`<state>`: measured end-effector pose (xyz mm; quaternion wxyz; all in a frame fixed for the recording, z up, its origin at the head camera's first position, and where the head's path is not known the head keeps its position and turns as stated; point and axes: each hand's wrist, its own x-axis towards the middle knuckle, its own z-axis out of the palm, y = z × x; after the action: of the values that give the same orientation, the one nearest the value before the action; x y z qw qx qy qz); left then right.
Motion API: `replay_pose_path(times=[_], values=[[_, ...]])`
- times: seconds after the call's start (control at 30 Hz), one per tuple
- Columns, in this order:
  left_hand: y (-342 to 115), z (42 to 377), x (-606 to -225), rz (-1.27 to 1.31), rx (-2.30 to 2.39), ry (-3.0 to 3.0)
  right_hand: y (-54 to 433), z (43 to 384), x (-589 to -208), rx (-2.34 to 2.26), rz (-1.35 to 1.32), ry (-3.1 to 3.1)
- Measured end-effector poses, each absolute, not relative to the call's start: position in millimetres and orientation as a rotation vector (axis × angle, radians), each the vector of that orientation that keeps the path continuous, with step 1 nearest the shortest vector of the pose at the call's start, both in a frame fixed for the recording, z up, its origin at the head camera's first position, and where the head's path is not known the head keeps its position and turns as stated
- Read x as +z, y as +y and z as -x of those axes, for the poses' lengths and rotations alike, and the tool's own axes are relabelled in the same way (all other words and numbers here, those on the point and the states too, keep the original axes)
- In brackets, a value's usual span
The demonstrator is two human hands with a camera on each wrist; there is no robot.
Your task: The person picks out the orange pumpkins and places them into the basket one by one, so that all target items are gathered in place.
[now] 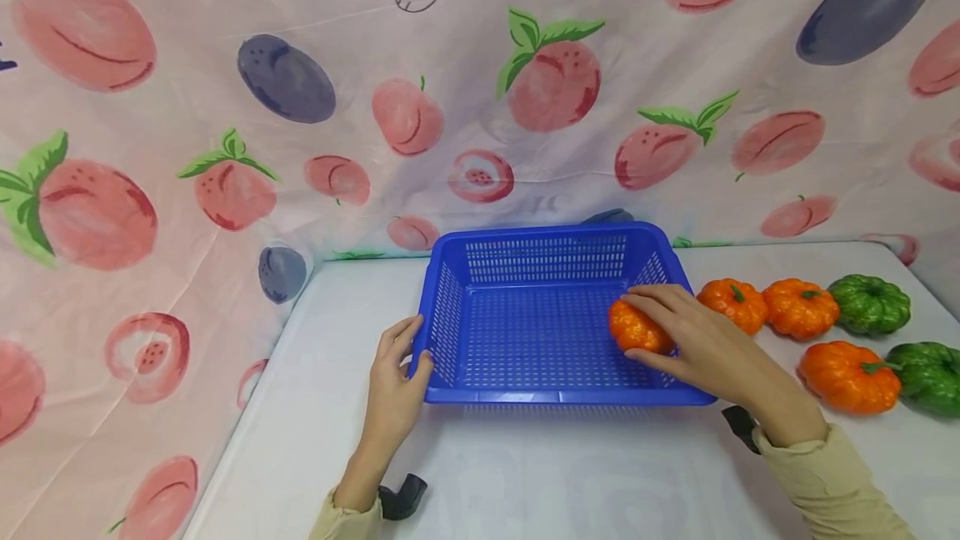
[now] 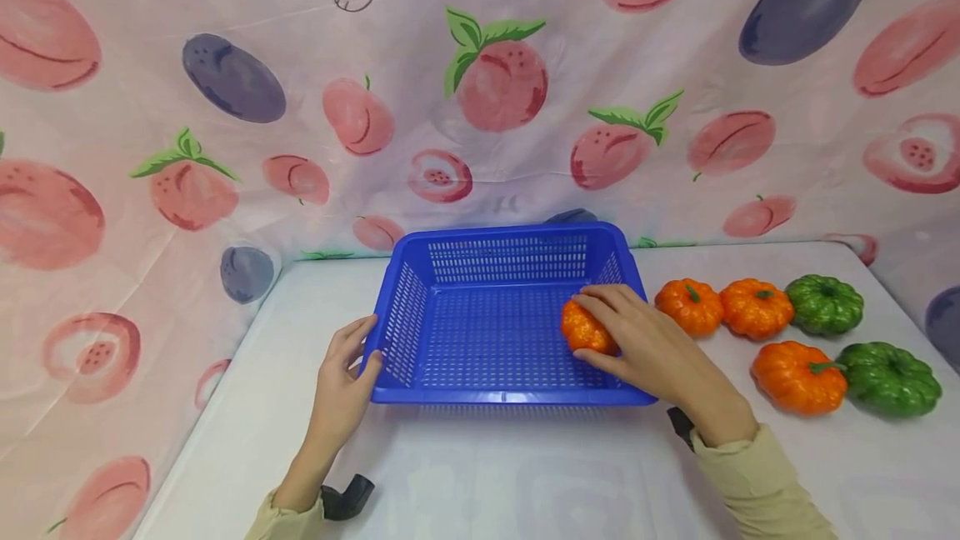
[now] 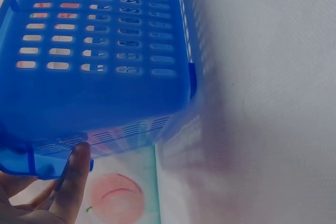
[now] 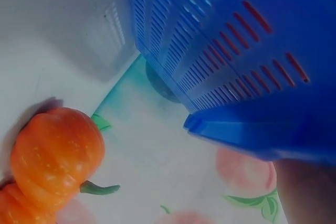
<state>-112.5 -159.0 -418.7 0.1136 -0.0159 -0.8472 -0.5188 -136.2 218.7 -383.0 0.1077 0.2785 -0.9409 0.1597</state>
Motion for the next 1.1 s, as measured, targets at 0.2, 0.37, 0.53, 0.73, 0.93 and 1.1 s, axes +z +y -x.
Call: replay_pose_path(times=[0.2, 0.37, 0.53, 0.73, 0.93, 1.1], values=[[-159, 113, -419, 0.045, -1.520, -2.485, 218, 138, -385, 0.474, -0.813, -2.799], [-160, 113, -420, 0.042, -1.527, -2.486, 217, 139, -387, 0.478, -0.819, -2.828], [-160, 112, -420, 0.038, -1.529, -2.487, 215, 140, -388, 0.492, -0.825, -2.863], [-159, 113, -419, 0.054, -1.537, -2.479, 213, 146, -389, 0.439, -0.854, -2.864], [-159, 113, -419, 0.049, -1.531, -2.487, 210, 150, -389, 0.409, -0.866, -2.934], [-159, 112, -419, 0.048, -1.535, -2.488, 208, 152, -390, 0.379, -0.887, -2.929]])
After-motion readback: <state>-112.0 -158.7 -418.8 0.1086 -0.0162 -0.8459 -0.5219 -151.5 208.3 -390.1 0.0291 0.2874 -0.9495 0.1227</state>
